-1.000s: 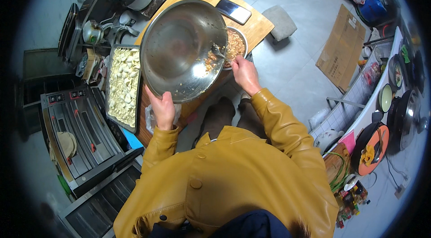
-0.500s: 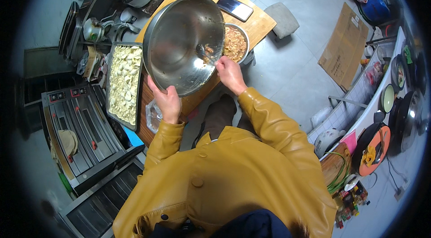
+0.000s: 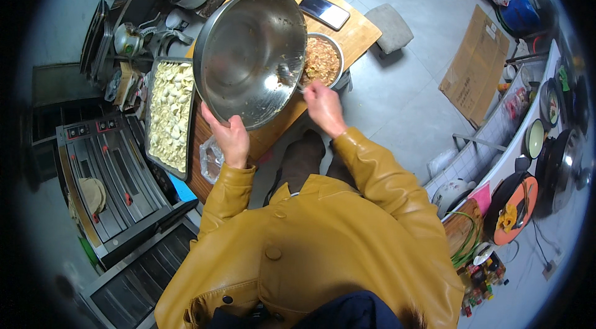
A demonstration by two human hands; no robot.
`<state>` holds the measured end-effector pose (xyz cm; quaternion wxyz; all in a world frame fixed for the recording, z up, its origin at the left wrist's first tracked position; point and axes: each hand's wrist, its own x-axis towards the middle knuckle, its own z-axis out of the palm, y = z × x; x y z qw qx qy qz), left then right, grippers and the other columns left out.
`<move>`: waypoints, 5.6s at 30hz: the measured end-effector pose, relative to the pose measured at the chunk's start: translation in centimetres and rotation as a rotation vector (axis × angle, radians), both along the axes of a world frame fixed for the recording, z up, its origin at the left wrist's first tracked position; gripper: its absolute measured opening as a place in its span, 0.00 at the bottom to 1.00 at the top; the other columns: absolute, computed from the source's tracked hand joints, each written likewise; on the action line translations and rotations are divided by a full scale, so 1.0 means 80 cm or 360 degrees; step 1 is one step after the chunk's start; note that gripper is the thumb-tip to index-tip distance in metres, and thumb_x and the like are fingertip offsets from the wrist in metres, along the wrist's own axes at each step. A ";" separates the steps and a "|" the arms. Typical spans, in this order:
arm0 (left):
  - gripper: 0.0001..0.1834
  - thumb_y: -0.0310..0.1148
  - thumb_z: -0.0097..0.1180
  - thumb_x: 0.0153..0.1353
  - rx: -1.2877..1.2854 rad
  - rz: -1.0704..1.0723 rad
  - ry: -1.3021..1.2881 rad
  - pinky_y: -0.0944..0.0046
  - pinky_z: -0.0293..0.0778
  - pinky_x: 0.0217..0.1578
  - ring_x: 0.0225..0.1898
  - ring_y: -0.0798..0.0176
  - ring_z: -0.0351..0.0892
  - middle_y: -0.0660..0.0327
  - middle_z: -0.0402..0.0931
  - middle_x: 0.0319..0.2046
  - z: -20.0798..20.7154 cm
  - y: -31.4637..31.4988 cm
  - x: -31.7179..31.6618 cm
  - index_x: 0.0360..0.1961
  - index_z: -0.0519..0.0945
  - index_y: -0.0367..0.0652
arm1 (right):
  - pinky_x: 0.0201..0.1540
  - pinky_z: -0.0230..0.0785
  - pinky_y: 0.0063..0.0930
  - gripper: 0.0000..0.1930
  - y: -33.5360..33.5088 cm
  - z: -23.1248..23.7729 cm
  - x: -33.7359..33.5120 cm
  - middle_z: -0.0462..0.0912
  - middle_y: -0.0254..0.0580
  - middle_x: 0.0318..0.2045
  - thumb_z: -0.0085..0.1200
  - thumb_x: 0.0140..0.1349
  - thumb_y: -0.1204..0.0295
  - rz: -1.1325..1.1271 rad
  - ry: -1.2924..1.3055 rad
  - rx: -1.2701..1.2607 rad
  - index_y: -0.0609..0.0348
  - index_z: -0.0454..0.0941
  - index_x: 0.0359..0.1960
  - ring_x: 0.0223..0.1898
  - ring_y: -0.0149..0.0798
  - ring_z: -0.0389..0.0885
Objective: The person scrapes leftover filling from a large metal bowl into a smaller bowl using a spoon, then covers the smaller bowl with plastic wrap. They move the covered bowl and the large empty bowl to a counter, wipe the wooden table with a green cloth, and carry a tray of dumplings away. Finally, they stir-fry a bowl of mixed ingredients in a wok on a gas stove.
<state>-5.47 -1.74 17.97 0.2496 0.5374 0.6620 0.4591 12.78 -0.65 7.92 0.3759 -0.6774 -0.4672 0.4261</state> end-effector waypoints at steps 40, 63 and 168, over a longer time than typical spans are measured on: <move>0.39 0.16 0.40 0.50 0.0027 -0.0005 0.0029 0.60 0.51 0.65 0.65 0.49 0.57 0.41 0.55 0.63 0.007 -0.004 -0.012 0.66 0.47 0.29 | 0.32 0.68 0.53 0.10 0.004 -0.016 0.035 0.79 0.55 0.25 0.49 0.64 0.63 -0.0006 -0.0511 0.0149 0.56 0.71 0.34 0.31 0.61 0.77; 0.38 0.17 0.40 0.51 0.0071 0.0026 0.0029 0.59 0.52 0.64 0.64 0.49 0.58 0.43 0.56 0.62 0.001 0.010 -0.014 0.67 0.47 0.30 | 0.31 0.68 0.48 0.09 -0.010 -0.018 0.060 0.78 0.56 0.26 0.50 0.63 0.65 -0.0055 -0.0285 0.0140 0.59 0.71 0.32 0.32 0.61 0.77; 0.28 0.16 0.40 0.49 -0.0403 0.0076 -0.0702 0.62 0.73 0.48 0.45 0.58 0.76 0.54 0.74 0.47 -0.010 -0.006 -0.121 0.56 0.67 0.30 | 0.15 0.50 0.15 0.05 0.054 0.008 0.079 0.71 0.25 0.17 0.52 0.62 0.71 -0.0001 0.1266 -0.0670 0.54 0.73 0.28 0.13 0.19 0.60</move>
